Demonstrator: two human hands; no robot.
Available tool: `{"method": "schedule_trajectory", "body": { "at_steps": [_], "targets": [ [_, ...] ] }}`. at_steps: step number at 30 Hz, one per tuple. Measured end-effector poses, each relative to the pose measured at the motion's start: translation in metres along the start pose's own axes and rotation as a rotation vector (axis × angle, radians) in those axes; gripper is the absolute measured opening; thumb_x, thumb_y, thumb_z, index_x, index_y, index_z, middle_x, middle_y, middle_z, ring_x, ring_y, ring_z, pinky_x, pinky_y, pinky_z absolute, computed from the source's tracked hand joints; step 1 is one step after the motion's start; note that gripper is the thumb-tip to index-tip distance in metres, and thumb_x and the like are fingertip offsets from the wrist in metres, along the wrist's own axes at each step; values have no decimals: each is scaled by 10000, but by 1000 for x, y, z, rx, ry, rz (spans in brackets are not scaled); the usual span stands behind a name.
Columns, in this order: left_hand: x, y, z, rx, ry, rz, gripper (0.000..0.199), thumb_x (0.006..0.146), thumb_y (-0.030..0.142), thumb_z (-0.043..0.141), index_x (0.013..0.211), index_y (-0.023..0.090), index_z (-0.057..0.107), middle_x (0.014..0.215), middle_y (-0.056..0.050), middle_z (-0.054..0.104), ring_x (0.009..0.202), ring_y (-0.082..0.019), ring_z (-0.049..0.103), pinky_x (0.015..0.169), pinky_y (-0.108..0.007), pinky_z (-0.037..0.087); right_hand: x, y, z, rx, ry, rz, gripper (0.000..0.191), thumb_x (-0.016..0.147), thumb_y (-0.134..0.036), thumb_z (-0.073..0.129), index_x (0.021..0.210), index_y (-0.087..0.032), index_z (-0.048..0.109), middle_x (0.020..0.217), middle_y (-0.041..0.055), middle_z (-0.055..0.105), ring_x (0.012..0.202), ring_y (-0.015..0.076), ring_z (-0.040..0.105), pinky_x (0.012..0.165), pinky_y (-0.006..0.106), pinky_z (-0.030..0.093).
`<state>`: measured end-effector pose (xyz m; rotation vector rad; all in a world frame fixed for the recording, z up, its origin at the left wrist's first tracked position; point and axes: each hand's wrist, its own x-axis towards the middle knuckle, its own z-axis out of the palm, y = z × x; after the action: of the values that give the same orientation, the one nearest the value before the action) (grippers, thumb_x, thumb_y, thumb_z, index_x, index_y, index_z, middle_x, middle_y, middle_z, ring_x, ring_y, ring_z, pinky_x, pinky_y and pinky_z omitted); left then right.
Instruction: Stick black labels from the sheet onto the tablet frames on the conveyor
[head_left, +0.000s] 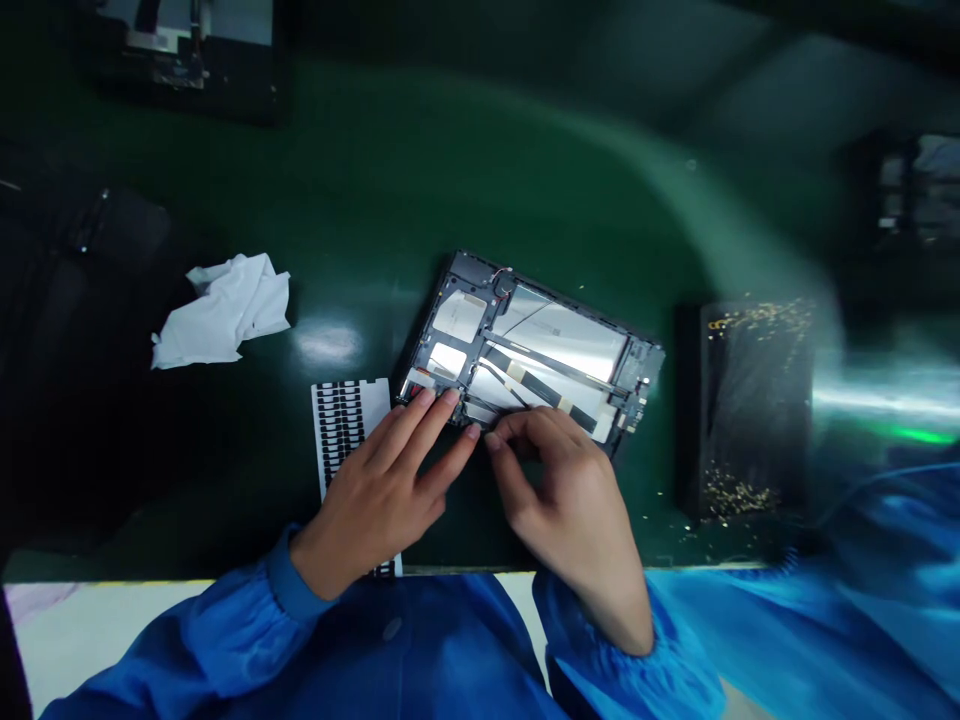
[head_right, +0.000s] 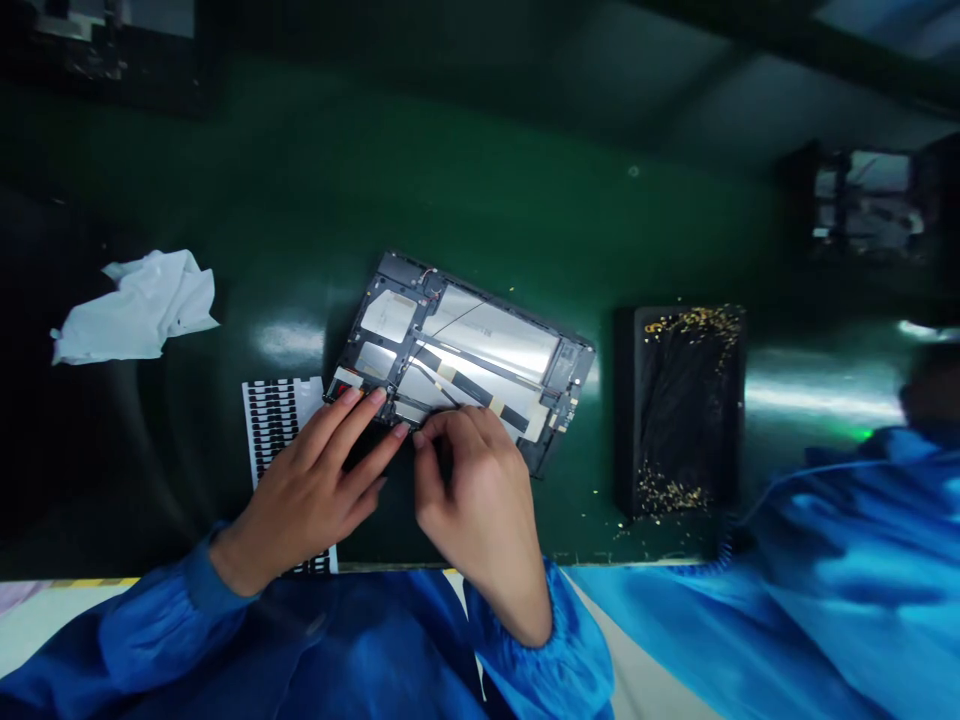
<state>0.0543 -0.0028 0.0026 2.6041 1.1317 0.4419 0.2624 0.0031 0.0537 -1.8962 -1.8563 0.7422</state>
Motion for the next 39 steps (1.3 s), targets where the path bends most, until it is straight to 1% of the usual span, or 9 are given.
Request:
{"method": "schedule_trajectory", "body": {
  "at_steps": [3, 7, 9, 19, 25, 28, 31, 34, 39],
  "targets": [
    [-2, 0, 2, -19, 49, 10, 691, 1038, 181, 624, 1694, 141, 410, 1791, -163, 457, 1758, -288, 215, 1379, -464, 403, 1, 0, -1, 6, -2, 3, 145, 998, -194, 581, 879, -266, 623, 842, 36, 719, 810, 229, 679, 722, 352, 504],
    [-5, 0, 4, -35, 52, 22, 772, 1060, 178, 615, 1750, 199, 268, 1835, -168, 357, 1765, -287, 160, 1369, -520, 423, 1, 0, -1, 1, -6, 7, 150, 989, -193, 573, 868, -270, 618, 833, 36, 720, 810, 234, 683, 728, 359, 512],
    [-5, 0, 4, -36, 63, 19, 797, 1056, 171, 597, 1765, 171, 233, 1846, -170, 323, 1767, -276, 142, 1369, -508, 423, 1, 0, -1, 2, -5, 9, 151, 989, -190, 576, 867, -268, 618, 838, 36, 725, 810, 233, 684, 725, 357, 511],
    [1, 2, 0, 42, 8, 0, 638, 1070, 217, 567, 1697, 221, 452, 1777, -136, 487, 1722, -285, 338, 1330, -456, 467, 1, 0, -5, 45, -22, 32, 147, 1007, -215, 615, 870, -259, 645, 835, 30, 737, 781, 218, 688, 720, 338, 517],
    [0, 4, 2, 51, 21, -8, 649, 1062, 201, 543, 1703, 222, 444, 1773, -125, 495, 1711, -295, 364, 1320, -490, 479, -7, 4, -10, 61, 73, 84, 174, 1080, -295, 630, 928, -244, 700, 790, 3, 715, 667, 176, 636, 649, 301, 500],
    [-1, 4, 4, 59, 17, -11, 661, 1067, 217, 545, 1718, 230, 435, 1784, -113, 481, 1716, -283, 353, 1326, -469, 468, -14, 7, -9, 42, 100, 28, 140, 1087, -257, 642, 963, -238, 703, 828, -1, 737, 670, 158, 649, 634, 284, 515],
    [-1, 3, 3, 58, 18, -3, 703, 1049, 240, 600, 1728, 215, 422, 1793, -121, 468, 1719, -288, 346, 1344, -446, 434, -21, 12, 0, 24, 225, -109, 43, 1056, -199, 710, 1053, -242, 711, 899, 7, 765, 733, 162, 702, 654, 283, 565],
    [0, 3, 3, 57, 17, 1, 743, 1028, 251, 649, 1732, 209, 414, 1792, -127, 469, 1725, -289, 333, 1372, -437, 382, -27, 17, 13, -20, 333, -237, 167, 1013, -160, 786, 1143, -246, 725, 947, 27, 777, 793, 179, 740, 704, 302, 619],
    [0, 3, 3, 66, 22, 6, 721, 1065, 260, 603, 1748, 200, 383, 1790, -135, 468, 1755, -278, 242, 1375, -435, 380, -28, 21, 27, -66, 376, -288, 224, 996, -101, 796, 1176, -229, 757, 924, 29, 775, 794, 165, 752, 743, 279, 629]
  ]
}}
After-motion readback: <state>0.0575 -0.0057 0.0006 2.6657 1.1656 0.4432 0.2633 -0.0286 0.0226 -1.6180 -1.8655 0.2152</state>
